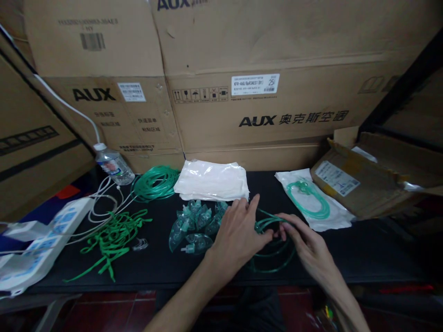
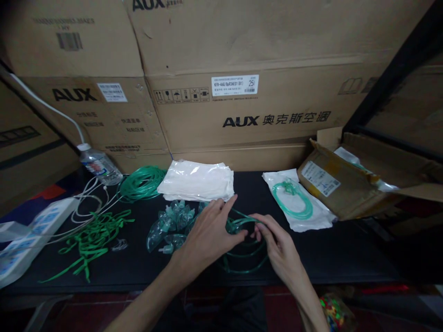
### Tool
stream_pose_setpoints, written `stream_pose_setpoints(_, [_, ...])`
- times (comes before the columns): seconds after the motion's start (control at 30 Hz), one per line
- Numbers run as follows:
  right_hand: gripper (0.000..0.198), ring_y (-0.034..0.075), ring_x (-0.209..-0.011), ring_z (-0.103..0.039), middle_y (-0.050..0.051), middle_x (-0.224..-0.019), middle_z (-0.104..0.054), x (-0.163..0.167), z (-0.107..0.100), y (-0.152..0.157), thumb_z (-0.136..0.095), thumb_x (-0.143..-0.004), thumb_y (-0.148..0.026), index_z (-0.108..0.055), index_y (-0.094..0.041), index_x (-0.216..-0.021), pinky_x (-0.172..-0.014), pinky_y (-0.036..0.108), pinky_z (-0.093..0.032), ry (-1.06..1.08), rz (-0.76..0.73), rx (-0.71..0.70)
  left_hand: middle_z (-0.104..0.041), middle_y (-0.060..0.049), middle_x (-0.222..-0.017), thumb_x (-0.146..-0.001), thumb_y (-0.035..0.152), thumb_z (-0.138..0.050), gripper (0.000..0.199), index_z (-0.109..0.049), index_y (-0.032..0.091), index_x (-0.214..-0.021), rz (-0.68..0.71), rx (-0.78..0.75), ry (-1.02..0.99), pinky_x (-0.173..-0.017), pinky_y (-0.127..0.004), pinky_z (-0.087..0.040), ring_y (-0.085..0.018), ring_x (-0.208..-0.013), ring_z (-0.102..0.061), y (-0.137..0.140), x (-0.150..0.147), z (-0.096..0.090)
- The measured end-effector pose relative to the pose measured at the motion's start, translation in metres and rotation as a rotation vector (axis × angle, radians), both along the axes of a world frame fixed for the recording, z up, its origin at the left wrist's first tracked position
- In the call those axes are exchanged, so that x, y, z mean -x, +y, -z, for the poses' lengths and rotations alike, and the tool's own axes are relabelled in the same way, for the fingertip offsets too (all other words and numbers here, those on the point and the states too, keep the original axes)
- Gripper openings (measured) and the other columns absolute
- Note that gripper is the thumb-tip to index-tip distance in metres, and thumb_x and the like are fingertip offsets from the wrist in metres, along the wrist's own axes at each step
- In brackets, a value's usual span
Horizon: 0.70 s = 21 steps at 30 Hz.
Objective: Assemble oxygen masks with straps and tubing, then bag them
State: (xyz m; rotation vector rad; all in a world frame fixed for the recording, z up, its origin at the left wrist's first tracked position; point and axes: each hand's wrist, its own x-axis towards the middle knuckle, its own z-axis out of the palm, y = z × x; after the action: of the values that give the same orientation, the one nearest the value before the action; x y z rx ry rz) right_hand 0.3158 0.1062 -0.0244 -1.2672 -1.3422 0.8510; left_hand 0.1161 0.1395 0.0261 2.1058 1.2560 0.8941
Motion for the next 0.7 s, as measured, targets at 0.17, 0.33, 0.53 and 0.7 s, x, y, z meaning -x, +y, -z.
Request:
stream_pose_setpoints(0.17, [0.022,0.018,-0.07,-0.064,-0.003,-0.072,-0.063,0.011,-0.02,0.012,-0.069,-0.095,-0.044,-0.073,-0.029,-0.111,-0.075,0.03,-0.052,0.102,0.041,-0.074,-0.06,-0.011,-0.098,-0.079,0.016,-0.071,0.007,-0.077,0.017,-0.077,-0.031,-0.095,0.072,-0.098,-0.046,-0.043,-0.034,-0.105,-0.054,0.03,0.022,-0.035])
stream_pose_setpoints(0.33, [0.026,0.017,-0.07,-0.061,-0.004,-0.076,-0.061,0.025,-0.04,0.024,-0.07,-0.095,-0.042,-0.068,-0.029,-0.117,-0.077,0.034,-0.055,0.29,0.09,-0.13,-0.06,-0.002,-0.077,-0.08,0.031,-0.076,0.027,-0.066,0.02,-0.056,-0.004,0.116,-0.211,-0.089,-0.037,-0.041,-0.025,-0.088,-0.057,0.047,0.048,-0.064])
stream_pose_setpoints(0.53, [0.028,0.015,-0.07,-0.06,-0.002,-0.079,-0.063,0.052,-0.061,0.024,-0.081,-0.084,-0.045,-0.074,-0.023,-0.101,-0.076,0.034,-0.06,0.469,-0.025,-0.013,-0.058,0.001,-0.072,-0.088,0.043,-0.066,0.034,-0.063,0.019,-0.066,-0.099,0.268,-0.522,-0.067,-0.026,-0.034,-0.017,-0.074,-0.05,0.045,0.047,-0.071])
stream_pose_setpoints(0.7, [0.03,0.022,-0.088,-0.074,0.004,-0.088,-0.074,0.071,-0.062,0.015,-0.083,-0.081,-0.047,-0.071,-0.02,-0.084,-0.083,0.037,-0.062,0.611,-0.066,0.15,-0.048,0.005,-0.066,-0.084,0.043,-0.071,0.032,-0.059,0.018,-0.068,-0.191,0.392,-0.853,-0.055,-0.023,-0.027,-0.01,-0.059,-0.039,0.044,0.033,-0.063])
